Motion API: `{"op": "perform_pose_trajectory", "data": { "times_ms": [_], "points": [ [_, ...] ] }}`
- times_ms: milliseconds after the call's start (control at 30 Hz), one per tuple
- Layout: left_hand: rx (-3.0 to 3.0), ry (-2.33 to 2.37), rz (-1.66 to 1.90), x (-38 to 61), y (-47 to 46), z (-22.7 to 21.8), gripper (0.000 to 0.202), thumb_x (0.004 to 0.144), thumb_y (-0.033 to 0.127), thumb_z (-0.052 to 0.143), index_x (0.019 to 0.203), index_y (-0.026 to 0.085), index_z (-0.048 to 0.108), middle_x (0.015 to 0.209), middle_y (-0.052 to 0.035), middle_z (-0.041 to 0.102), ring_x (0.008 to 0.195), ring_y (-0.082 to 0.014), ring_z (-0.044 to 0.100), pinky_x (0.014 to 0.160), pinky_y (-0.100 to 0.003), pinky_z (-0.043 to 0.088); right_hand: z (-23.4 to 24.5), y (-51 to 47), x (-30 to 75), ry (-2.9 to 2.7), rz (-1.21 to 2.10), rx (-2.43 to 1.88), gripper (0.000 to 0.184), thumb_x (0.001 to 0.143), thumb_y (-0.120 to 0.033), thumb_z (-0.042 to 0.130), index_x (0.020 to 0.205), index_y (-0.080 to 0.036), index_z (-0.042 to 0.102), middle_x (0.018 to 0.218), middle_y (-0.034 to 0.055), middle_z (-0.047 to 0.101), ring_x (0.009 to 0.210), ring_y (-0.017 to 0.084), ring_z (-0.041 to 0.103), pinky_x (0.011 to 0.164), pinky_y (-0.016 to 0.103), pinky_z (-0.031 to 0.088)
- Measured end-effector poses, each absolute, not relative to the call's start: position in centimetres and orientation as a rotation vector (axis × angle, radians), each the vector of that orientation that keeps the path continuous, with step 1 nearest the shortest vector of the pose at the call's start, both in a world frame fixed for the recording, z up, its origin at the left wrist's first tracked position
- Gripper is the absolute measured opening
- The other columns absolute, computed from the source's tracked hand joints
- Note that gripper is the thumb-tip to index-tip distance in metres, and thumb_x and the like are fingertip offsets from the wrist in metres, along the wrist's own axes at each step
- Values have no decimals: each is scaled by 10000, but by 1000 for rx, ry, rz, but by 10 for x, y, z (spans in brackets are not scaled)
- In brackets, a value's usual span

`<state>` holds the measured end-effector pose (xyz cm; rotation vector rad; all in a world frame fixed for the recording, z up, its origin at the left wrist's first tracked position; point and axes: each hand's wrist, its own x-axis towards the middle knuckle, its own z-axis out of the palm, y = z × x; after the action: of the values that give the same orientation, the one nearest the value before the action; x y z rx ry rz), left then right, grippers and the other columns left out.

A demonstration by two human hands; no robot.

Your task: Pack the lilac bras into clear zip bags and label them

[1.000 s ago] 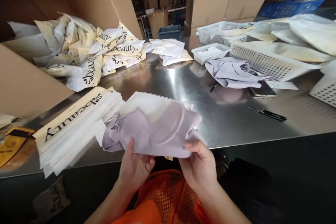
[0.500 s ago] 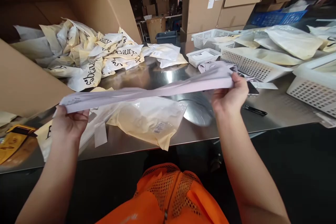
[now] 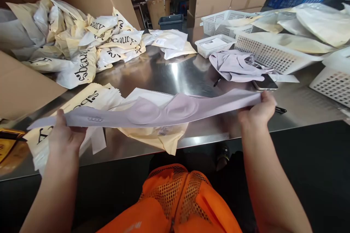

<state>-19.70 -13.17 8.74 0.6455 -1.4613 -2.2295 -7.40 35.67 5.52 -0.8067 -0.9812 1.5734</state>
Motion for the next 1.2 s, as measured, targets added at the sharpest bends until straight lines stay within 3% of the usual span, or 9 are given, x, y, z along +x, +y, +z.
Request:
{"op": "perform_pose_trajectory", "data": {
  "times_ms": [200,300,367,467,533,667,833,1033,1200],
  "points": [
    [-520,-2603,-1320,-178,-46,109,628,952,569,478,1464,207,442,1379,-129,536,1255,-271,525,1124,-487,378,122,308,-84,-1415,1245,-776,32,825,-198,478,794,-193,485,808,47,584,741,159,582,678,303,439],
    [-1222,-2967,-784,-165,-8,104,860,859,656,551,1540,189,311,1553,-146,373,1425,-323,352,1150,-484,347,151,259,-73,-2153,859,-481,183,850,-260,513,706,-156,555,764,67,607,744,178,563,728,335,436],
    [-1302,-2993,-733,-163,-4,101,812,881,607,517,1539,176,315,1582,-117,343,1454,-295,316,1162,-446,343,165,229,-65,-2560,776,-115,254,906,-343,505,856,-142,654,910,89,660,821,200,595,759,338,452],
    [-925,-2855,-812,-163,-33,101,605,925,437,387,1445,144,482,1479,-115,495,1322,-269,501,1115,-427,402,174,205,-67,-2814,887,308,445,949,-513,488,1223,-189,620,1163,92,646,938,217,630,792,325,481],
    [-661,-2738,-794,-159,-66,103,544,901,372,388,1359,148,578,1364,-113,597,1153,-259,618,1023,-412,474,171,205,-82,-2850,883,378,540,945,-575,481,1314,-190,566,1257,110,605,994,229,629,831,333,489],
    [-392,-2647,-740,-143,-111,109,419,874,355,459,1199,221,687,1195,-64,690,926,-221,675,802,-343,527,142,208,-137,-3164,707,596,625,883,-568,591,1333,-135,563,1310,155,566,1072,269,606,890,354,477],
    [-404,-2599,-799,-153,-111,113,344,865,400,530,1101,235,718,1074,-53,723,828,-206,667,703,-302,511,92,172,-184,-3638,398,628,753,613,-559,846,1160,-72,670,1096,157,669,970,301,631,870,361,465],
    [-697,-2745,-625,-226,-89,116,314,901,257,485,1111,160,698,1091,-82,721,956,-215,666,887,-327,506,93,190,-146,-3386,1132,930,371,741,-493,735,861,-143,725,789,26,677,722,175,581,653,256,423],
    [-1124,-2816,-551,-264,-31,106,301,895,186,509,1126,154,699,1150,-96,687,1093,-241,621,999,-348,445,113,266,-50,-2833,1729,132,409,746,-572,723,864,-181,744,825,52,680,735,201,601,681,302,485]
  ]
}}
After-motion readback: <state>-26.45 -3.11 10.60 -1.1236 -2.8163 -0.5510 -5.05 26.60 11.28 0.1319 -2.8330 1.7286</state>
